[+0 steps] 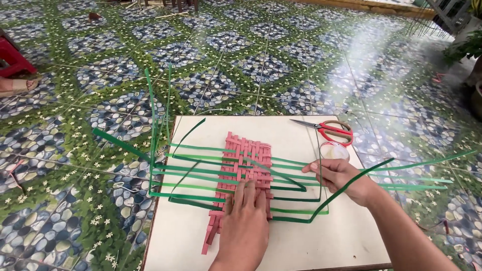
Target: Weaving green plastic strips into a pink base to create a woven mat or bag component.
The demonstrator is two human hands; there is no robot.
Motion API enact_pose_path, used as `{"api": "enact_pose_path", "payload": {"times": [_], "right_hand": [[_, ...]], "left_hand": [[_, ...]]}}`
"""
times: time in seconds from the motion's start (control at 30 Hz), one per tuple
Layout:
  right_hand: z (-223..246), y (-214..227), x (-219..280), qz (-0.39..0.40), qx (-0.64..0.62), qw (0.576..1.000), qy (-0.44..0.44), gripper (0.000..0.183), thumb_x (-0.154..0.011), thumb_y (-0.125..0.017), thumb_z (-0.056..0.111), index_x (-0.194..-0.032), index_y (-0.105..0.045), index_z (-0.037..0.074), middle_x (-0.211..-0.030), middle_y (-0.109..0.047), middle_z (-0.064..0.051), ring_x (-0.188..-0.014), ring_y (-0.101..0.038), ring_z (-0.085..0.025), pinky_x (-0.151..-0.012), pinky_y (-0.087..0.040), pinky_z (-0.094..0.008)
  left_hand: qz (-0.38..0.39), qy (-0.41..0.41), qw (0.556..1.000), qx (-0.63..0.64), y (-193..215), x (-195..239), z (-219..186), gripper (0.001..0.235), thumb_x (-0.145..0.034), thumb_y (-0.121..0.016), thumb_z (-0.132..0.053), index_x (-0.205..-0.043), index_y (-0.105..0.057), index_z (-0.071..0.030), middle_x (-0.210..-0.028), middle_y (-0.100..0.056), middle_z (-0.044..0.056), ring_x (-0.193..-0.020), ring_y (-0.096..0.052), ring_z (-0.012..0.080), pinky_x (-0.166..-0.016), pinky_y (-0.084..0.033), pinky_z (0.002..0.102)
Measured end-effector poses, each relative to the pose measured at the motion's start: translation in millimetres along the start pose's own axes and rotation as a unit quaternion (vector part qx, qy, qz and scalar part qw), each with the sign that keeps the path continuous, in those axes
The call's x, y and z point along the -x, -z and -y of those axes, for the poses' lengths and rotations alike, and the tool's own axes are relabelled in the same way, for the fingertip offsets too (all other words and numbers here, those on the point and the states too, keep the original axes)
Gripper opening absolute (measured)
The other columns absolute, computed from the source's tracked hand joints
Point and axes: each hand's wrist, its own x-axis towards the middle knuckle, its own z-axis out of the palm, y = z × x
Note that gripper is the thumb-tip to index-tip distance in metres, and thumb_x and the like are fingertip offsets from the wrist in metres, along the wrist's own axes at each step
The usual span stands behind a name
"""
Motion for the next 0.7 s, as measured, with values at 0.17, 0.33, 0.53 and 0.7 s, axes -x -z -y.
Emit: {"api": "enact_pose_path", "payload": {"times": [0.17, 0.33, 0.53, 0.7], "right_hand": [[15, -9, 2, 0.028, 0.037, 0.999, -0.016, 0.049, -0.091, -0.055, 0.038, -0.1, -0.085, 0.0, -0.046, -0.017, 0.004, -0.046, -0.019, -0.009, -0.066, -0.036, -0.018], [27, -9, -9, 0.055, 0.236, 0.97, -0.024, 0.047, -0.094, -0.046, 0.044, -0.106, -0.085, 0.02, -0.058, -0.025, 0.001, -0.056, -0.027, -0.013, -0.06, -0.025, -0.02], [35, -8, -15, 0.051, 0.16, 0.983, -0.077, 0.07, -0.092, -0.041, 0.055, -0.048, -0.05, 0.002, -0.067, -0.066, -0.015, -0.065, -0.055, -0.019, -0.061, -0.039, -0.03], [23, -1, -18, 0.123, 0.175, 0.976, -0.04, 0.076, -0.091, -0.026, 0.063, -0.042, -0.045, 0.008, -0.046, -0.042, -0.009, -0.103, -0.071, -0.019, -0.091, -0.048, -0.033]], "left_hand": [[0.04, -0.023, 0.999, -0.015, -23, -2, 1, 0.049, -0.091, -0.053, -0.023, -0.138, -0.042, -0.016, -0.155, -0.021, 0.021, -0.142, -0.008, 0.0499, -0.1, -0.023, 0.073], [0.269, 0.031, 0.963, 0.004, -6, -15, -17, 0.054, -0.104, -0.03, -0.032, -0.154, -0.016, -0.021, -0.161, -0.004, 0.012, -0.144, 0.002, 0.0479, -0.106, -0.016, 0.075], [0.186, 0.008, 0.981, -0.055, -46, -12, -21, 0.056, -0.102, -0.03, -0.044, -0.153, -0.021, -0.022, -0.158, -0.015, 0.014, -0.138, -0.011, 0.0506, -0.095, -0.028, 0.077], [0.037, -0.01, 0.993, -0.112, -76, -5, -23, 0.056, -0.096, -0.038, -0.05, -0.145, -0.037, -0.024, -0.153, -0.028, 0.015, -0.133, -0.025, 0.0502, -0.085, -0.037, 0.074]]}}
